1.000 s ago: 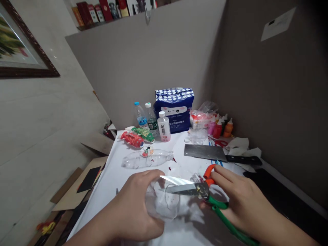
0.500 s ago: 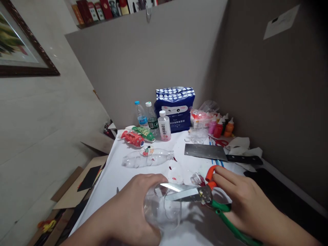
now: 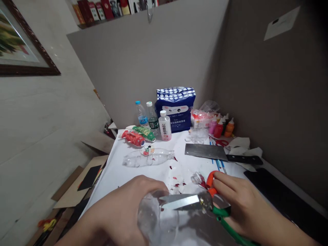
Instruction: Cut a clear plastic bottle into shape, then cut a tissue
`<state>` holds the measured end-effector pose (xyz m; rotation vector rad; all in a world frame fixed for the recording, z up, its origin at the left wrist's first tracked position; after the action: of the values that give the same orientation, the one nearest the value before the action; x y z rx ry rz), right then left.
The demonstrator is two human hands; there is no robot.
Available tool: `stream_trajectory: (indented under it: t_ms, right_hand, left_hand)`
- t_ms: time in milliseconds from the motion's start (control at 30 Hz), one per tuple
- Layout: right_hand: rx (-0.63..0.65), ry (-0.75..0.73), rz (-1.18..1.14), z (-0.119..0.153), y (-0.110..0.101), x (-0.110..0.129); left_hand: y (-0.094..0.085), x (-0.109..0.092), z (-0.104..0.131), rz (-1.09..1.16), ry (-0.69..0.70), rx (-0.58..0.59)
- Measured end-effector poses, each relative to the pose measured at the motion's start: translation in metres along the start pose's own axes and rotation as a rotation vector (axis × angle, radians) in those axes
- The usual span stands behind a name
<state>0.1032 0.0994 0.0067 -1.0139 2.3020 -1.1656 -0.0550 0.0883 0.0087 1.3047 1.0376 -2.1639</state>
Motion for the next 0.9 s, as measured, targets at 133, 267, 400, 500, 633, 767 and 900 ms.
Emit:
stream_trajectory:
  t_ms: [133,267,400,500,633,767,900]
  right_hand:
    - [0.012,0.01,-0.028,0.0,0.0,0.001]
    - [-0.001,0.117,0.011,0.002,0.001,-0.014]
    - [0.034,0.206,0.057,0.004,0.009,-0.024]
    - [0.085,0.219,0.035,0.003,0.014,-0.023]
    - [0.258,0.272,-0.019,0.005,0.028,-0.024]
    - [0.349,0.34,-0.059,0.007,0.036,-0.028]
    - [0.408,0.393,-0.167,0.007,0.039,-0.027]
  left_hand:
    - [0.001,-0.008,0.001,-0.035,0.045,0.011]
    - [-0.027,-0.021,0.004,-0.148,0.157,-0.399]
    - [-0.04,-0.029,0.01,-0.295,0.274,-0.65]
    - [-0.04,-0.029,0.01,-0.356,0.303,-0.657]
    - [-0.044,-0.029,0.014,-0.374,0.306,-0.689]
    - [-0.049,-0.031,0.017,-0.391,0.31,-0.736]
    - [-0.048,-0.032,0.017,-0.413,0.324,-0.745]
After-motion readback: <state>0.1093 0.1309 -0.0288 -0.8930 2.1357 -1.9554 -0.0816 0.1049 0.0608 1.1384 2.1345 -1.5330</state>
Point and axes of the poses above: each hand's wrist, its own z-axis away from the middle knuckle, its own y-axis out of the palm, x = y × z, the point moved 10 cm from there along -z, towards the middle knuckle, and after that the axes turned 15 degrees about z, right-handed, at the moved point
